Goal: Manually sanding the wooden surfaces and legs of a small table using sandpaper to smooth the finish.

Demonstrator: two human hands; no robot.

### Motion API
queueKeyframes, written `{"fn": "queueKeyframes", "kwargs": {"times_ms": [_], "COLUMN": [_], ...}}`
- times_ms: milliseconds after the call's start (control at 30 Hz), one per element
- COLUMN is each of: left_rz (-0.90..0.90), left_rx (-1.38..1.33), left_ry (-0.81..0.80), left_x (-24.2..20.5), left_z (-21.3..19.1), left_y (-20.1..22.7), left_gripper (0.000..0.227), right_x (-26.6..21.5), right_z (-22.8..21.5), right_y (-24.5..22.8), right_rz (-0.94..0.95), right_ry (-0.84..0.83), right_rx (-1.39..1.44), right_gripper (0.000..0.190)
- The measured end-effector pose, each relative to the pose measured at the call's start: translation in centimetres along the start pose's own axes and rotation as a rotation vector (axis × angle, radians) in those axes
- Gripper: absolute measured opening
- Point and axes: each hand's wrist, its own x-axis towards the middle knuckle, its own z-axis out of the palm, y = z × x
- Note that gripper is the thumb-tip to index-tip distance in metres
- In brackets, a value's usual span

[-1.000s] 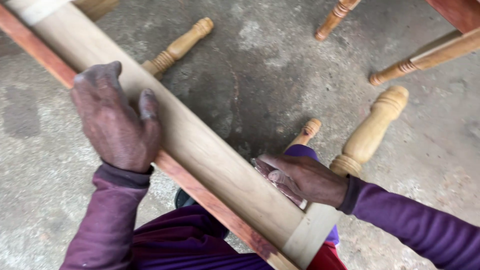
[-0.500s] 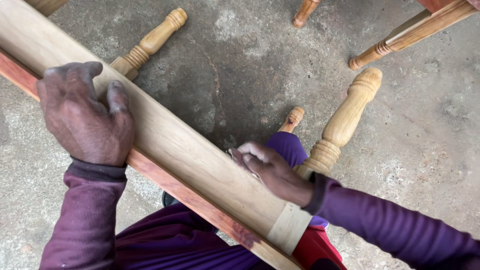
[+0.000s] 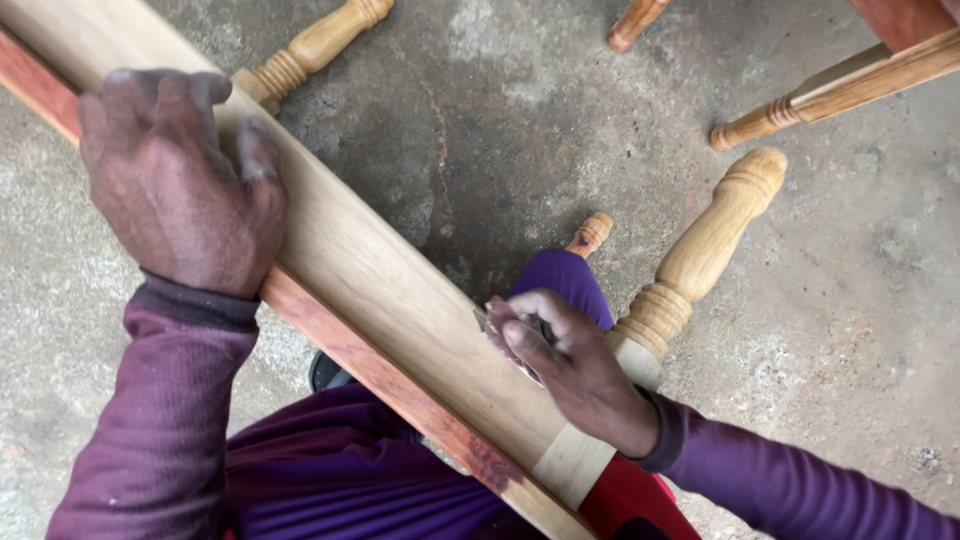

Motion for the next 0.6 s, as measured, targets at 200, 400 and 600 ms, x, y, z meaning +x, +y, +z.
{"fn": "queueKeyframes", "kwargs": {"times_ms": [200,400,600], "left_rz": [0.008,-0.034,-0.015], "left_rx": [-0.005,0.005,-0.039], "left_ry": [0.013,-0.022,0.045], "left_x": [0.4,-0.1,1.0], "left_z": [-0.4,-0.3,-1.7], "left_y": [0.4,0.5,2.1], "left_gripper": [0.031,0.028,0.019], "right_x": [1.9,-1.2,-0.6], "right_z": [2.8,2.0,2.2], "right_y": [-2.8,-0.8,-1.5], "right_rz": [-0.199,-0.177,-0.377], "right_ry": [0.031,0.106,0.216], "right_rx": [-0.069,0.071,-0.351], "right_gripper": [0.027,0.021,0.017]}}
